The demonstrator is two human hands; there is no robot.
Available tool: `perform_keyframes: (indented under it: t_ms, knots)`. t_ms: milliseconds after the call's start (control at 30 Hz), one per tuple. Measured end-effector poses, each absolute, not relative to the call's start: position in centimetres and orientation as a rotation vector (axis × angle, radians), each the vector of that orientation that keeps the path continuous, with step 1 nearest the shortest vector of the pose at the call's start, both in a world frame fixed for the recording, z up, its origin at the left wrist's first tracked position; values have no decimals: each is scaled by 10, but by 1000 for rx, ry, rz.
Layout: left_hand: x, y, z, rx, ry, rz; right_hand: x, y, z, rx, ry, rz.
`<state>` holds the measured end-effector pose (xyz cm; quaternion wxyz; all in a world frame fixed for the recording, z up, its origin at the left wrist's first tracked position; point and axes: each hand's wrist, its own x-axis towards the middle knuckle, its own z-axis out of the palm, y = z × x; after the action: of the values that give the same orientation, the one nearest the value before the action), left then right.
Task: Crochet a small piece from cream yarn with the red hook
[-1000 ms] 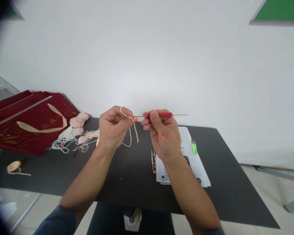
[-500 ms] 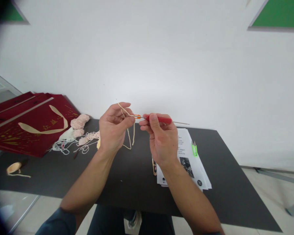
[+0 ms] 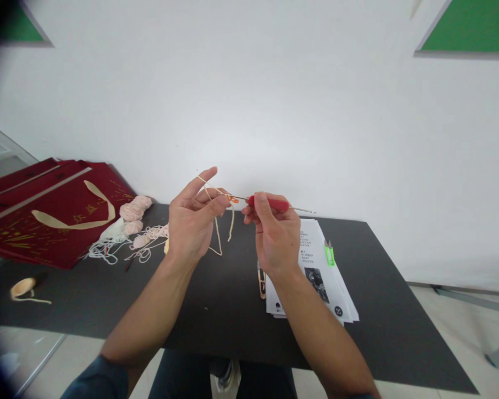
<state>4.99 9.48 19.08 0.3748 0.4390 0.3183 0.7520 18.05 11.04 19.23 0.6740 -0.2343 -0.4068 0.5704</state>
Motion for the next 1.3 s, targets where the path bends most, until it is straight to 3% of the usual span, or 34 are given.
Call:
perform_keyframes:
  t_ms: [267, 633, 900, 1300]
  knots:
    - [54, 98, 189, 1069, 881, 1968, 176, 106, 188, -628, -1008, 1120]
    - [67, 93, 190, 814, 776, 1906, 177, 85, 179, -609, -1343, 405]
    - [57, 92, 195, 879, 692, 1908, 180, 108, 184, -337, -1166, 1086]
    - [59, 88, 195, 933, 667, 1957, 192, 117, 194, -285, -1074, 1243]
